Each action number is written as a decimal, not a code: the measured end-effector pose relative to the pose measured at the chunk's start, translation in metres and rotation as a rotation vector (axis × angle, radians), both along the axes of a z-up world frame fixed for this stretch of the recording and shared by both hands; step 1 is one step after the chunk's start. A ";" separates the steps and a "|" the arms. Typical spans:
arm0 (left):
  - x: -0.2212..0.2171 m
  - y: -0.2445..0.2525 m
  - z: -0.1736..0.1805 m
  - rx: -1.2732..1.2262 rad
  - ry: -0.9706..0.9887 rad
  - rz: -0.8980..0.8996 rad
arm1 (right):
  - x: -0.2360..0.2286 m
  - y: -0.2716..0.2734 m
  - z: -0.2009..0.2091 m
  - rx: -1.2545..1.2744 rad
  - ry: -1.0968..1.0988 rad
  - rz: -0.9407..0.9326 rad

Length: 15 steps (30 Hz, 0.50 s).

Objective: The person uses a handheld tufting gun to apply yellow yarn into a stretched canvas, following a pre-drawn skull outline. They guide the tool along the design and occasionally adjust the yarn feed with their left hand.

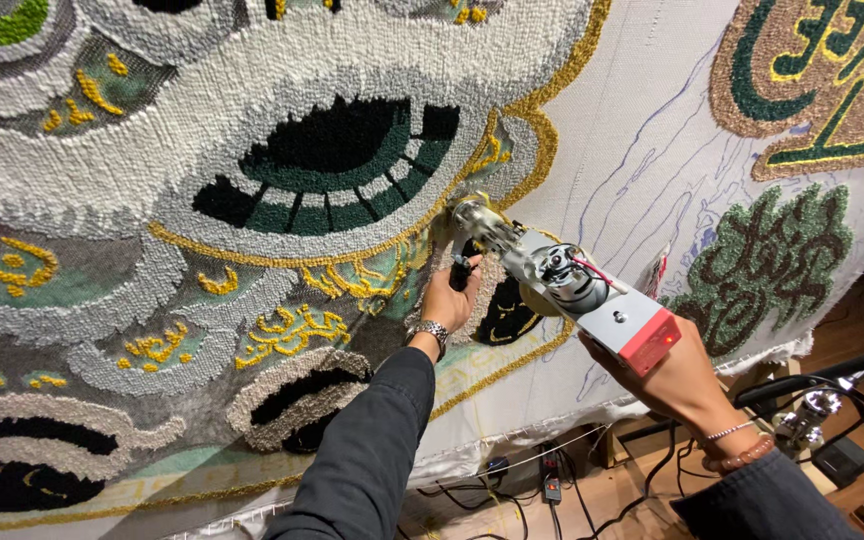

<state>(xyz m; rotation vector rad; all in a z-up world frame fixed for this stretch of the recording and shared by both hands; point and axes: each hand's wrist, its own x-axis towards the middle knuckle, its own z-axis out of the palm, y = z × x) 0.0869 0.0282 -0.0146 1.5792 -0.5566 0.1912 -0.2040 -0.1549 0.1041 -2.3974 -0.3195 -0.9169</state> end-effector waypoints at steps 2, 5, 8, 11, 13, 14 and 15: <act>-0.015 0.003 0.006 0.194 -0.101 0.167 | -0.006 -0.002 0.000 -0.010 -0.032 0.026; -0.022 0.003 0.010 0.145 -0.110 0.135 | -0.004 -0.003 0.000 -0.085 -0.145 0.086; -0.033 -0.004 0.020 0.083 0.052 0.016 | -0.002 -0.018 -0.009 0.077 -0.049 0.041; -0.054 -0.015 0.027 -0.066 0.227 -0.195 | -0.003 -0.047 -0.034 0.578 0.283 -0.054; -0.067 -0.027 0.028 -0.061 0.201 -0.202 | -0.002 -0.075 -0.046 0.730 0.379 -0.067; -0.073 -0.032 0.028 -0.070 0.215 -0.213 | -0.001 -0.091 -0.048 0.681 0.343 -0.049; -0.078 -0.036 0.028 -0.080 0.227 -0.225 | -0.001 -0.102 -0.051 0.632 0.306 -0.030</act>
